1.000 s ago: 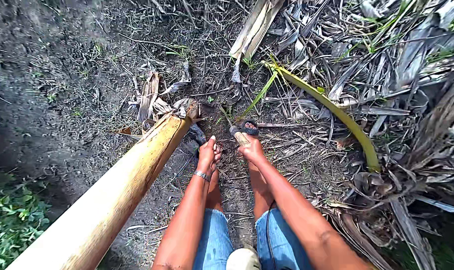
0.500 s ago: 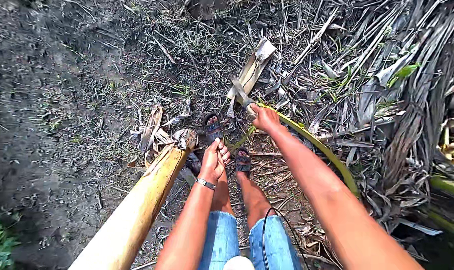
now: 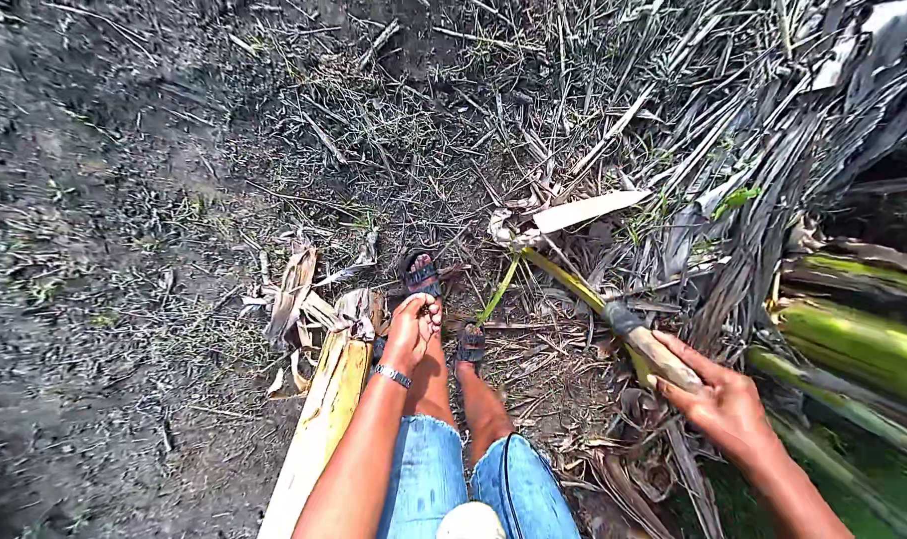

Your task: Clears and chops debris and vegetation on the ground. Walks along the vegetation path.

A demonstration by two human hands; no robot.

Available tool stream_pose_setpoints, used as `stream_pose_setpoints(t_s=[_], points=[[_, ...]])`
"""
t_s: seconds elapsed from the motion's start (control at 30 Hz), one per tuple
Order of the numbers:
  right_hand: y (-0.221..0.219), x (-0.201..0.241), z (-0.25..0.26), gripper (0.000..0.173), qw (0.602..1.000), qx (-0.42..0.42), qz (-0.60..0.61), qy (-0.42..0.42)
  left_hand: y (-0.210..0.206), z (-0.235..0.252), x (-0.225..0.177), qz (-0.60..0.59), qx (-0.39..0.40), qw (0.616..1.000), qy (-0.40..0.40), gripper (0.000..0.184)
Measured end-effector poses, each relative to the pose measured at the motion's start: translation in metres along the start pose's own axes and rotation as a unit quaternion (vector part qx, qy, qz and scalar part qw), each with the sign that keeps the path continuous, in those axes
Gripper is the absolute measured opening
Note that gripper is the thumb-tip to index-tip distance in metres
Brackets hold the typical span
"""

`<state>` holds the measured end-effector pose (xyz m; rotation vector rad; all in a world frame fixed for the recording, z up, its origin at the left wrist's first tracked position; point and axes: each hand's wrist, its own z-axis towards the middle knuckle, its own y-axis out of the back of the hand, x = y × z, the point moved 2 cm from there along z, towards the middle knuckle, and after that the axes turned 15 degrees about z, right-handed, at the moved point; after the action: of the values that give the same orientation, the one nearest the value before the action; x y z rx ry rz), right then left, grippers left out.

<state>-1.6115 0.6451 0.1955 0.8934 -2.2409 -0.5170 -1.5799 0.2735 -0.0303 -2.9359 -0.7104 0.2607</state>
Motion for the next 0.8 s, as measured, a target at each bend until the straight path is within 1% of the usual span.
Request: stream_pose_setpoints(t_s=[0.07, 0.1, 0.13, 0.17, 0.27, 0.33, 0.37, 0.4, 0.43, 0.47, 0.5, 0.57, 0.63, 0.7, 0.8], points=[[-0.014, 0.034, 0.021, 0.062, 0.997, 0.008, -0.043, 0.066, -0.004, 0.002, -0.013, 0.026, 0.014, 1.0, -0.008, 0.031], [-0.028, 0.048, 0.043, 0.06, 0.995, 0.02, -0.059, 0.074, -0.007, 0.002, -0.016, 0.037, 0.018, 0.999, -0.006, 0.032], [-0.046, 0.061, 0.073, 0.059, 0.995, 0.037, -0.073, 0.062, -0.009, 0.002, -0.019, 0.047, 0.022, 0.999, -0.001, 0.033], [-0.069, 0.07, 0.111, 0.058, 0.995, 0.054, -0.08, 0.032, -0.011, 0.002, -0.022, 0.058, 0.025, 0.998, 0.002, 0.032], [-0.141, 0.076, 0.241, 0.057, 0.99, 0.088, -0.074, -0.08, -0.012, -0.001, -0.022, 0.088, 0.037, 0.995, 0.013, 0.032], [-0.159, 0.104, 0.295, 0.053, 0.987, 0.097, -0.067, -0.109, -0.007, 0.008, -0.033, 0.096, 0.031, 0.995, 0.013, 0.031], [-0.158, 0.116, 0.302, 0.048, 0.985, 0.104, -0.07, -0.115, -0.006, 0.004, -0.03, 0.1, 0.03, 0.994, 0.024, 0.03], [-0.157, 0.116, 0.292, 0.046, 0.983, 0.109, -0.075, -0.128, -0.006, 0.0, -0.022, 0.093, 0.034, 0.994, 0.04, 0.029], [-0.158, 0.121, 0.293, 0.048, 0.984, 0.098, -0.073, -0.127, -0.01, 0.006, -0.026, 0.087, 0.038, 0.995, 0.036, 0.028], [-0.16, 0.128, 0.303, 0.045, 0.987, 0.084, -0.074, -0.114, -0.017, 0.014, -0.034, 0.082, 0.041, 0.995, 0.026, 0.027], [-0.161, 0.133, 0.304, 0.044, 0.986, 0.091, -0.078, -0.116, -0.022, 0.011, -0.037, 0.077, 0.046, 0.996, 0.02, 0.026], [-0.153, 0.142, 0.309, 0.043, 0.979, 0.132, -0.086, -0.129, -0.035, 0.004, -0.049, 0.068, 0.061, 0.996, 0.0, 0.025], [-0.134, 0.141, 0.338, 0.043, 0.974, 0.167, -0.083, -0.129, -0.046, -0.001, -0.064, 0.06, 0.078, 0.995, -0.013, 0.025], [-0.111, 0.137, 0.378, 0.044, 0.97, 0.191, -0.074, -0.13, -0.052, -0.001, -0.077, 0.065, 0.079, 0.995, -0.013, 0.025], [-0.077, 0.136, 0.454, 0.033, 0.958, 0.241, -0.081, -0.135, -0.061, 0.012, -0.09, 0.04, 0.065, 0.997, -0.013, 0.024]])
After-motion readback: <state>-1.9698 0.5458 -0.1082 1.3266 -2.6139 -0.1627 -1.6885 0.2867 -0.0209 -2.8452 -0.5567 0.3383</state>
